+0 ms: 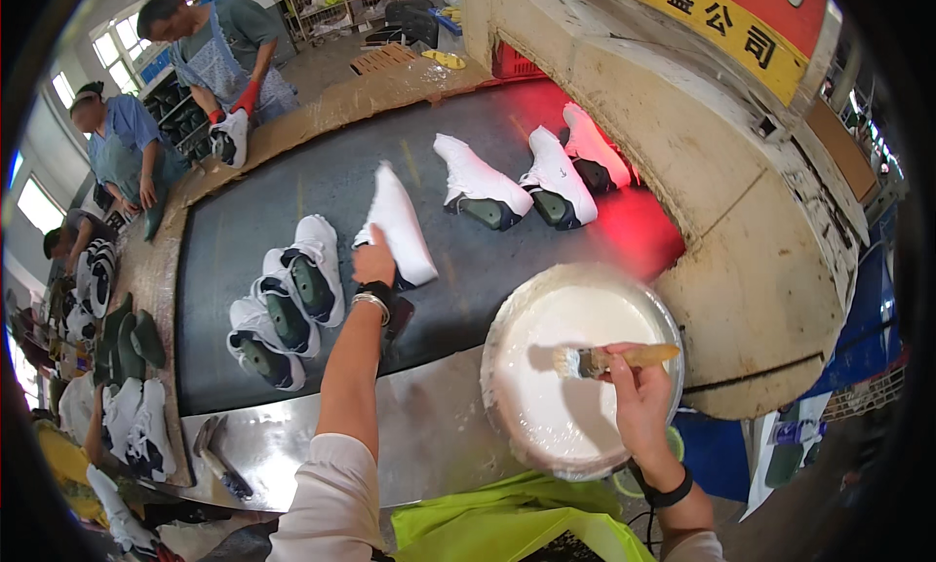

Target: Apply white adhesive to shoe soles using a brush in a factory assembly line.

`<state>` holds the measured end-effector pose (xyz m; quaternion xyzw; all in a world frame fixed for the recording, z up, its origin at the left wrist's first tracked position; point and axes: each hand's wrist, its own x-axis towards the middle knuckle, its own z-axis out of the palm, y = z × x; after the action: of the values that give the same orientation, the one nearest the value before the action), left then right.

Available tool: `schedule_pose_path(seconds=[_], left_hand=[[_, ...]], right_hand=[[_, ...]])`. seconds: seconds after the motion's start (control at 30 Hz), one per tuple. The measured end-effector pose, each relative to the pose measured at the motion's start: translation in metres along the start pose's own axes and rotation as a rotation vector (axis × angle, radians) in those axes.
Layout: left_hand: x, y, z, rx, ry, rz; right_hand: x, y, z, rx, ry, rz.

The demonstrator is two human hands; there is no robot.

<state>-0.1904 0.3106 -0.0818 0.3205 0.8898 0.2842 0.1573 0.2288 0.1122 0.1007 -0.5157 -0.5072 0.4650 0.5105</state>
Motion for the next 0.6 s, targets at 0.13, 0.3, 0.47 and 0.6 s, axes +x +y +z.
schedule_pose_path(seconds=[0.13,0.3,0.47,0.6], left_hand=[[-0.007,0.035,0.028,0.102,0.115,-0.133],[-0.042,0.138,0.007,-0.297,0.267,0.793],[-0.046,0.238,0.09,-0.07,-0.182,0.105],[-0.058,0.231,0.138,0.01,-0.095,0.199]], right_hand=[[0.012,0.012,-0.031,-0.018,0.03,0.038],[0.036,0.012,-0.049,0.025,0.057,0.039],[0.038,0.002,-0.034,-0.021,-0.025,0.055],[0.027,0.012,-0.054,-0.105,0.037,0.034]])
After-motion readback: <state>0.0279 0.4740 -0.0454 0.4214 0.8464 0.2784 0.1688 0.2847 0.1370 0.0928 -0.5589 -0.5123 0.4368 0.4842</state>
